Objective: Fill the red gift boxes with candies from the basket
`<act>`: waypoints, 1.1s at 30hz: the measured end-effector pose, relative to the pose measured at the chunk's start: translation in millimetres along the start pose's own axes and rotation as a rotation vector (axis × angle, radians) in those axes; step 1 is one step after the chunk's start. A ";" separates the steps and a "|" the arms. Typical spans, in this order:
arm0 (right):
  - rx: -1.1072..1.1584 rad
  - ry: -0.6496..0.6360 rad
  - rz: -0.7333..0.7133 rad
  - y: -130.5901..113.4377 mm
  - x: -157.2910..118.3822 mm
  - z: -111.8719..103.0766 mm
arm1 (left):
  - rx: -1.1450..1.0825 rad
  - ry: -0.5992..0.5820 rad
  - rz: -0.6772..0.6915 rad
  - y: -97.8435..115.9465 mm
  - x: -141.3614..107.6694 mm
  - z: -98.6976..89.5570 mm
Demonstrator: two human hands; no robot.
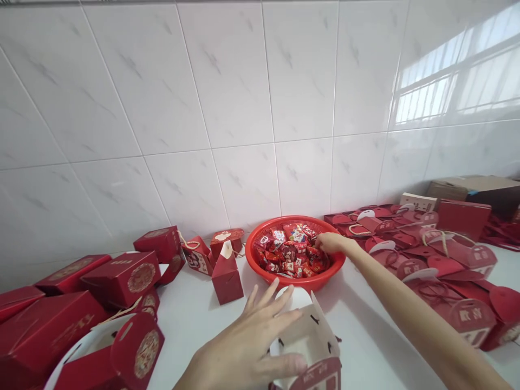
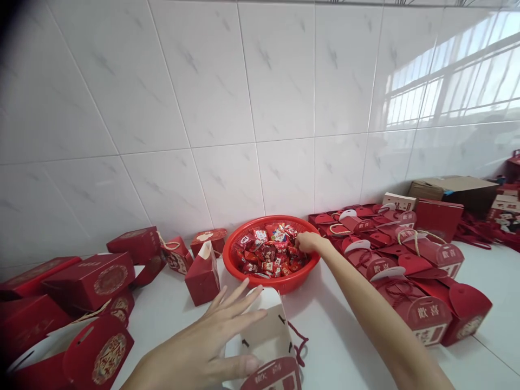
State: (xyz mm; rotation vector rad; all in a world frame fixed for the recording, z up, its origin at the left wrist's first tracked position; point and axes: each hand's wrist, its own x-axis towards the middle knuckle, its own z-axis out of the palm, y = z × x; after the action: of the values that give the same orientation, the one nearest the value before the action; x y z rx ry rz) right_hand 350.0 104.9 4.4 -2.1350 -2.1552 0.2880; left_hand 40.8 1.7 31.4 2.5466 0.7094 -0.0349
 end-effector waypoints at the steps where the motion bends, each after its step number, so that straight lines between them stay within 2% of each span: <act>1: 0.001 -0.016 0.009 -0.1 7.0 3.8 | -0.006 0.035 0.014 1.1 -1.0 -1.6; 5: 0.046 0.041 0.029 -2.7 13.2 12.7 | -0.059 0.207 0.023 -5.3 -1.8 -6.0; 8: 0.108 0.133 0.035 -1.5 9.5 12.3 | -0.149 0.363 0.068 -17.3 9.4 -10.8; 11: 0.137 0.116 0.030 0.7 9.6 12.4 | -0.192 0.518 0.135 -33.8 35.0 -21.0; 14: 0.134 0.029 0.007 1.6 12.6 14.8 | -0.194 0.573 0.073 -53.8 71.5 -34.5; 16: 0.120 0.007 0.004 1.8 14.1 16.3 | -0.188 0.531 0.023 -67.0 97.9 -42.4; 19: 0.106 0.005 0.001 3.1 14.9 17.3 | -0.125 0.379 -0.025 -82.8 135.1 -48.3; 22: 0.105 0.014 0.009 6.5 16.4 17.8 | -0.020 0.191 -0.020 -92.5 165.9 -46.3; 24: 0.108 0.014 0.023 9.6 18.6 18.5 | 0.033 0.127 -0.029 -96.4 180.7 -42.4; 27: 0.124 0.016 0.030 13.7 22.2 19.7 | 0.095 0.128 -0.041 -100.8 191.9 -36.7; 33: 0.227 0.100 -0.007 18.4 23.6 22.2 | 0.178 0.120 -0.035 -107.6 191.6 -30.2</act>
State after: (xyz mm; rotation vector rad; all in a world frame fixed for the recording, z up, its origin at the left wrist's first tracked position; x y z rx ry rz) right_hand 363.2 127.1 -22.6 -1.9735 -1.9714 0.3960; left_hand 150.4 187.6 -19.9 2.7245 0.8300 0.0461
